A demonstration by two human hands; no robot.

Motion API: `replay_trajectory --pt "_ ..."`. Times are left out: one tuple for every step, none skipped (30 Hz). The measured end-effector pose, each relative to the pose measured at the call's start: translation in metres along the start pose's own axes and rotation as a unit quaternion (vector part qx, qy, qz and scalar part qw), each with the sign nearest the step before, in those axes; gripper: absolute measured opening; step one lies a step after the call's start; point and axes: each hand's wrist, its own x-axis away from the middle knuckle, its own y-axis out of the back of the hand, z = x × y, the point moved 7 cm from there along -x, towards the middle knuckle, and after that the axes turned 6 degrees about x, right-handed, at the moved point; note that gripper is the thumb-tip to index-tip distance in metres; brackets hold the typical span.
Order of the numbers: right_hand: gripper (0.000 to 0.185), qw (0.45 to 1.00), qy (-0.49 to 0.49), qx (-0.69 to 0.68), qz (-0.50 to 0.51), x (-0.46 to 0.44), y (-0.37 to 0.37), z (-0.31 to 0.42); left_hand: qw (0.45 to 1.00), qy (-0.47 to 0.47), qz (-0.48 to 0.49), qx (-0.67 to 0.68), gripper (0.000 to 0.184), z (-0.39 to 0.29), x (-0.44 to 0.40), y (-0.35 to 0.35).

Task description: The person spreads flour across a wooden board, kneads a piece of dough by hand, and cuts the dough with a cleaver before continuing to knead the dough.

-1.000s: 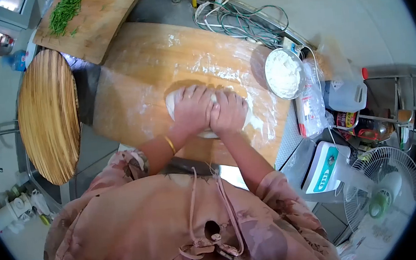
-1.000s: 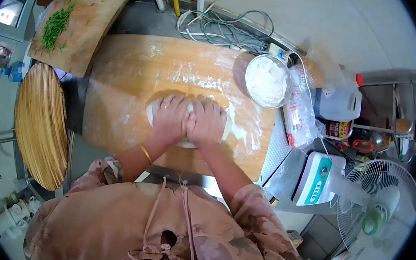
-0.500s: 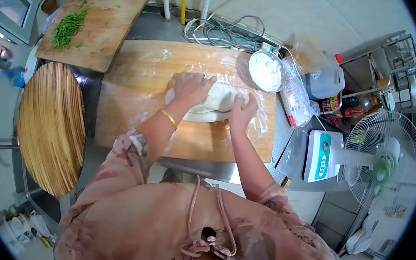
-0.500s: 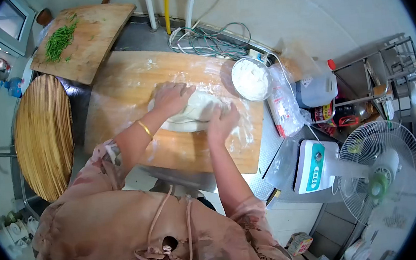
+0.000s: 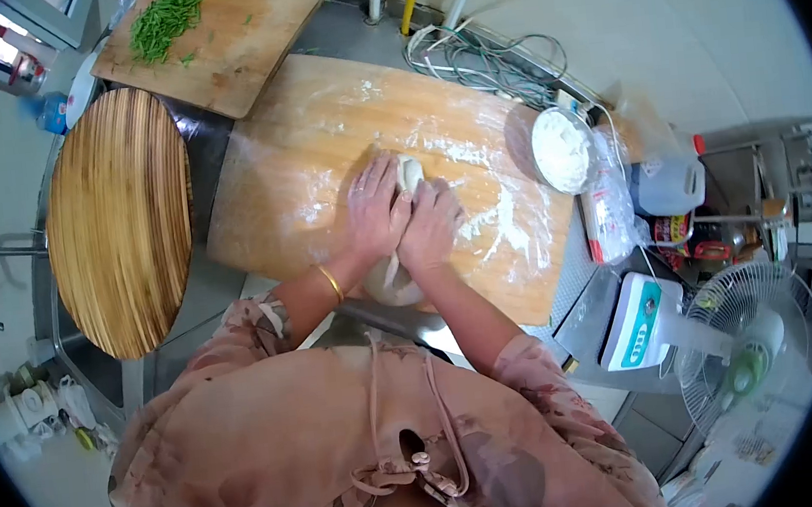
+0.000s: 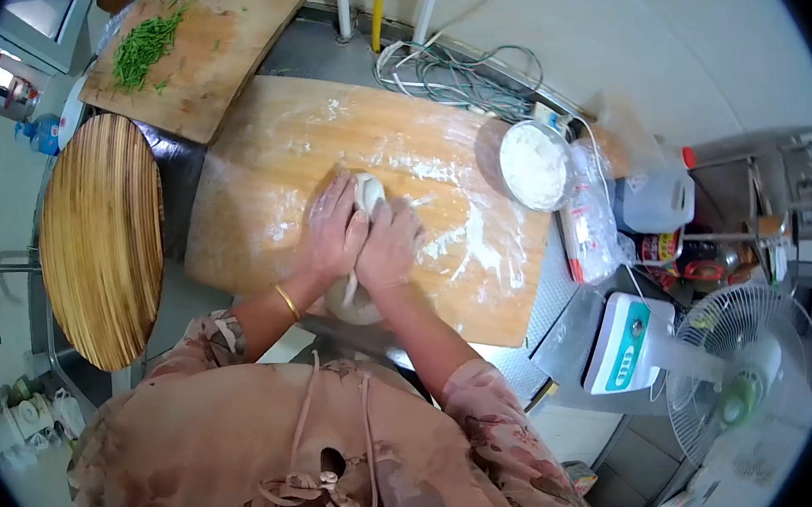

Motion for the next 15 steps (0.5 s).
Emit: replay_trajectory --pt "0.042 0.999 -0.001 0.032 -0.004 -0.012 -0.008 -0.003 1.0 -0.005 0.009 -0.013 0.047 0.006 -0.009 -0.004" --pt "0.043 0.998 -0.001 0.065 -0.003 -0.02 -0.014 -0.008 0.999 0.033 0.034 -0.003 0.046 0.017 -0.015 -0.009" --pt "0.049 0.999 -0.016 0.023 0.032 -0.033 -0.018 -0.01 0.996 0.07 0.057 0.009 0.046 0.024 -0.023 -0.011" --pt "0.051 0.999 -0.019 0.022 0.036 -0.043 -0.024 -0.013 0.991 0.102 0.079 0.022 0.046 0.032 -0.03 -0.017" --pt "0.053 0.999 -0.02 0.02 0.037 -0.053 -0.028 -0.015 0.995 0.092 0.044 0.0 0.041 0.037 -0.037 -0.019" --pt "0.055 0.999 -0.021 0.017 0.035 -0.061 -0.031 -0.017 0.993 0.104 0.053 -0.002 0.039 0.044 -0.042 -0.024" --pt "0.059 0.999 -0.012 0.033 0.011 -0.065 -0.035 -0.019 0.992 0.113 0.061 -0.005 0.038 0.048 -0.046 -0.026" --pt "0.059 1.0 -0.009 0.026 0.007 -0.071 -0.039 -0.022 0.99 0.12 0.069 -0.009 0.036 0.051 -0.05 -0.027" --pt "0.06 1.0 -0.008 0.019 0.004 -0.074 -0.041 -0.025 0.991 0.116 0.061 -0.016 0.037 0.052 -0.053 -0.026" --pt "0.061 1.0 -0.007 0.011 0.0 -0.072 -0.041 -0.026 0.992 0.111 0.054 -0.024 0.039 0.052 -0.053 -0.026" --pt "0.059 1.0 -0.003 0.019 -0.003 -0.065 -0.043 -0.028 0.993 0.104 0.045 -0.031 0.04 0.049 -0.049 -0.024" --pt "0.058 1.0 0.003 0.027 -0.01 -0.062 -0.046 -0.031 0.992 0.113 0.029 -0.039 0.04 0.049 -0.044 -0.025" --pt "0.056 0.999 0.011 0.036 -0.018 -0.066 -0.035 -0.025 0.992 0.12 0.011 -0.047 0.039 0.048 -0.041 -0.025" --pt "0.053 0.994 -0.049 -0.087 0.037 -0.064 -0.03 -0.035 0.99 0.133 -0.005 -0.055 0.039 0.051 -0.035 -0.026" --pt "0.051 0.967 -0.11 -0.207 0.098 -0.058 -0.009 -0.035 0.974 0.213 -0.01 0.076 0.041 0.053 -0.028 -0.019"
